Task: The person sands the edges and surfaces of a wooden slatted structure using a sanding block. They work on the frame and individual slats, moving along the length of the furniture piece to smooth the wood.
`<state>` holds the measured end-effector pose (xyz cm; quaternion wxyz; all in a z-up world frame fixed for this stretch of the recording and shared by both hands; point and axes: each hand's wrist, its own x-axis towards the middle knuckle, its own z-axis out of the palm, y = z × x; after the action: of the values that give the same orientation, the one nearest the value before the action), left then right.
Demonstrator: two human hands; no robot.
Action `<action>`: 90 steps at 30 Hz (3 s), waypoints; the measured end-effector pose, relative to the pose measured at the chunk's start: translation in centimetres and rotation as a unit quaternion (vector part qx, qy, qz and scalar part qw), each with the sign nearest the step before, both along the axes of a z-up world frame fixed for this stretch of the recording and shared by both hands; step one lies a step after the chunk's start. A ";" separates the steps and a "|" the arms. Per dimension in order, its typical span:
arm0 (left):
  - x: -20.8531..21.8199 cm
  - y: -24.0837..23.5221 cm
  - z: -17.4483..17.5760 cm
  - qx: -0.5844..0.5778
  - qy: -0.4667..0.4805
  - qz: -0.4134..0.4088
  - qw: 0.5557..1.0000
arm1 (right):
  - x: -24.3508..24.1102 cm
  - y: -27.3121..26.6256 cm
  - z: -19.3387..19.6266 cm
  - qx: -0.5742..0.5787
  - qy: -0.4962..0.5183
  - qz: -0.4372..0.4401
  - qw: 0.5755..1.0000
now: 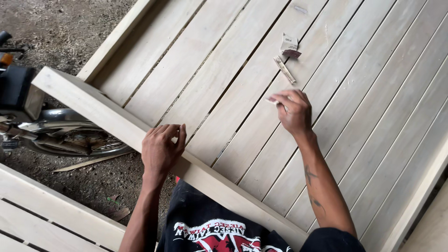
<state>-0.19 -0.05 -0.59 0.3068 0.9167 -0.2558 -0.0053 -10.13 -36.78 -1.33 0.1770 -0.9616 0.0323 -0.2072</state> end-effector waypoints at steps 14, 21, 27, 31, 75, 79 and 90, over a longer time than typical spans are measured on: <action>-1.1 -4.2 -5.0 0.268 0.183 -0.251 0.912 | -25.3 10.2 4.9 0.242 -0.116 -0.367 0.890; -8.6 -10.0 -4.3 0.346 0.331 -0.481 0.735 | -37.2 20.8 2.6 0.208 -0.403 -0.502 0.737; -14.1 -10.9 -0.2 0.101 0.130 -0.742 0.650 | -43.9 30.7 2.3 0.141 -0.437 -0.680 0.572; -17.1 -12.4 1.7 0.339 0.099 -0.676 0.647 | -47.1 32.7 2.2 0.132 -0.470 -0.708 0.510; -55.7 -53.1 -17.2 0.234 -0.096 -0.315 0.915 | -106.0 11.5 -15.4 0.426 -0.241 -0.671 0.558; -55.6 -56.4 -18.3 0.172 -0.128 -0.252 0.944 | -102.1 5.2 -11.5 0.368 -0.280 -0.668 0.583; -57.3 -55.0 -19.9 0.155 -0.068 -0.194 0.966 | -91.2 -16.7 -6.4 0.466 -0.050 -0.425 0.775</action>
<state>-57.47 -55.09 -20.46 0.1362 0.8839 -0.4455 -0.0418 -101.36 -53.46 -7.74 0.4985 -0.6384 0.5214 -0.2684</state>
